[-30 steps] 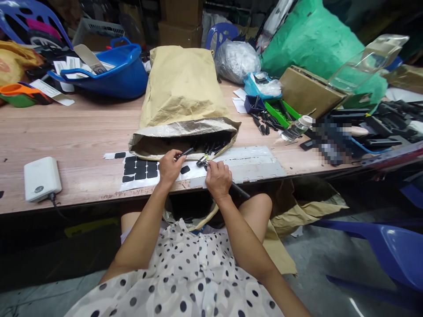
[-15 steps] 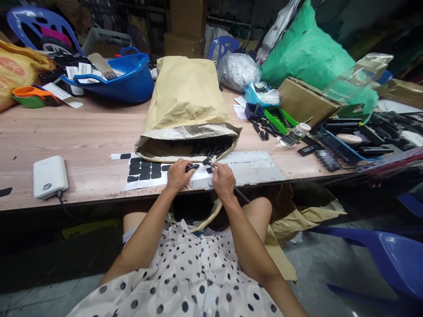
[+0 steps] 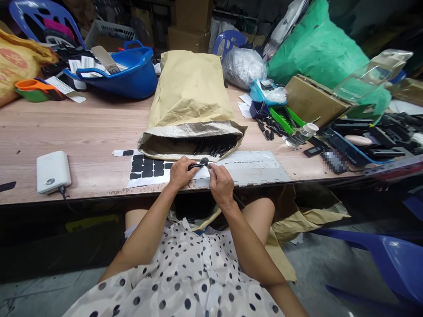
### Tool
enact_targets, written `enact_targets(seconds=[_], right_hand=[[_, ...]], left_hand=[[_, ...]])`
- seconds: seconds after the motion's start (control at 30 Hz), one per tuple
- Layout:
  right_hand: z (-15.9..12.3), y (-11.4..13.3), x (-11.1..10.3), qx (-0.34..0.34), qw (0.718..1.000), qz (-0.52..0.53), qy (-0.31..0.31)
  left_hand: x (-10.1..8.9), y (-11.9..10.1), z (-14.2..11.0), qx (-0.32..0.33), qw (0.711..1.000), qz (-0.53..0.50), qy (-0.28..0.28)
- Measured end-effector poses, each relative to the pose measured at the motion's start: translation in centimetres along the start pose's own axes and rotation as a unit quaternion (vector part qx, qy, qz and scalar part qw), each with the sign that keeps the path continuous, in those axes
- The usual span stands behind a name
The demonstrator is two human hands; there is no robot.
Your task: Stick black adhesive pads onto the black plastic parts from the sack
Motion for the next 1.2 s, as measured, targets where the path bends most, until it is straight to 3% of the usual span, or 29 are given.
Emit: enact_targets(seconds=[0.3,0.47,0.63,0.83,1.2], right_hand=[[0.2,1.0,0.1,-0.022,1.0,0.014,-0.008],[0.0,1.4,1.0,-0.028,0.999,-0.004,0.028],[0.7,-0.2,0.9,0.005,1.0,-0.018,0.01],[1.1,-3.0,1.3,0.046,0.993,-0.11,0.006],[0.4,-2.7,2.1,0.04,0.983,-0.178,-0.004]], left_hand=[[-0.1,-0.2,0.1,-0.021,1.0,-0.001,0.012],[-0.1,-0.2,0.1,-0.026,1.0,-0.007,0.014],[-0.1,-0.1,0.1,-0.015,1.0,-0.012,0.009],[-0.5,0.2,0.1,-0.03,0.998,-0.039,-0.03],[-1.4,-0.1,-0.3,-0.061,0.993,-0.091,-0.045]])
Point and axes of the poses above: each hand's wrist, its own z-axis towards the middle knuckle, its own x-axis out of the palm, y = z × x, the point moved 5 cm from there along z, towards the middle knuckle, and after that the axes turned 13 degrees about -z, right-handed, at the moved point
